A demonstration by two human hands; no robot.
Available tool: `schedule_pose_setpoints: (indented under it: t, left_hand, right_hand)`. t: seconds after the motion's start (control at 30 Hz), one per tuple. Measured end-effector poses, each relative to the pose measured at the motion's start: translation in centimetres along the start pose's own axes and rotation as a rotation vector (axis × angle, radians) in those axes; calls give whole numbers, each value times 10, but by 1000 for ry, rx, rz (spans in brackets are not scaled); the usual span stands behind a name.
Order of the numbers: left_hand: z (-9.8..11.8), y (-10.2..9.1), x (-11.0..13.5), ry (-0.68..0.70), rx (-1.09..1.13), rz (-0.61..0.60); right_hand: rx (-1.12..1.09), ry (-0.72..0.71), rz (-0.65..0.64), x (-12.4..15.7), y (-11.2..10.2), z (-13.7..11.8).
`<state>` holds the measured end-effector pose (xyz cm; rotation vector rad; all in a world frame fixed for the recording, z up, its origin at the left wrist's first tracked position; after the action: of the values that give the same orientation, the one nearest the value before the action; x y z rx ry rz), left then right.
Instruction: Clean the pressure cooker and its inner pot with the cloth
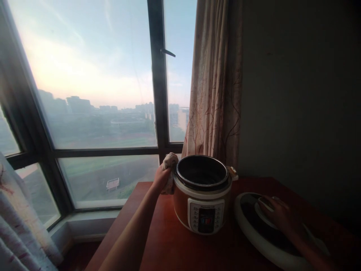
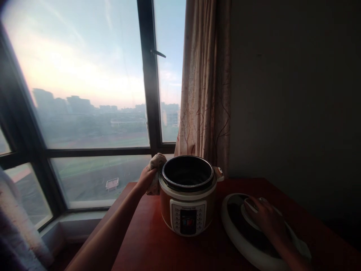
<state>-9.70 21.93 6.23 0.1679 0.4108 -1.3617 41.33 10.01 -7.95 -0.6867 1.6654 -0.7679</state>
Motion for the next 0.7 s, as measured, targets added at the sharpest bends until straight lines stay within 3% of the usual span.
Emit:
schedule_pose_setpoints:
  t: [0.2,0.37,0.43,0.57,0.7]
  left_hand:
    - [0,-1,1,4,-6,15]
    - [0,-4,3,7,-3,45]
    - [1,-6,3,3,-12,48]
    - [11,-8,1,-2,-63,49]
    - [38,-8,-1,46,-154,94]
  right_hand:
    - [35,-65,-61,8,0,-8]
    - [0,-106,-281,-9,-25,-26]
    - [-23,-94,-309,-23,-45,-42]
    - [-136,-54,-226,-58,-85,-87]
    - [-203,-85,-256,-89,-102,-140]
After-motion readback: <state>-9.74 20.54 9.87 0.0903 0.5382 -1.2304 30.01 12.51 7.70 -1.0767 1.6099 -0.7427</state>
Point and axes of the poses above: each hand's wrist, its own x-axis away from the middle knuckle, its own y-axis out of the palm, z = x × y, the point moved 5 cm from there along -x, towards the middle knuckle, and after that the axes turned 7 degrees about x, right-handed, at the moved point
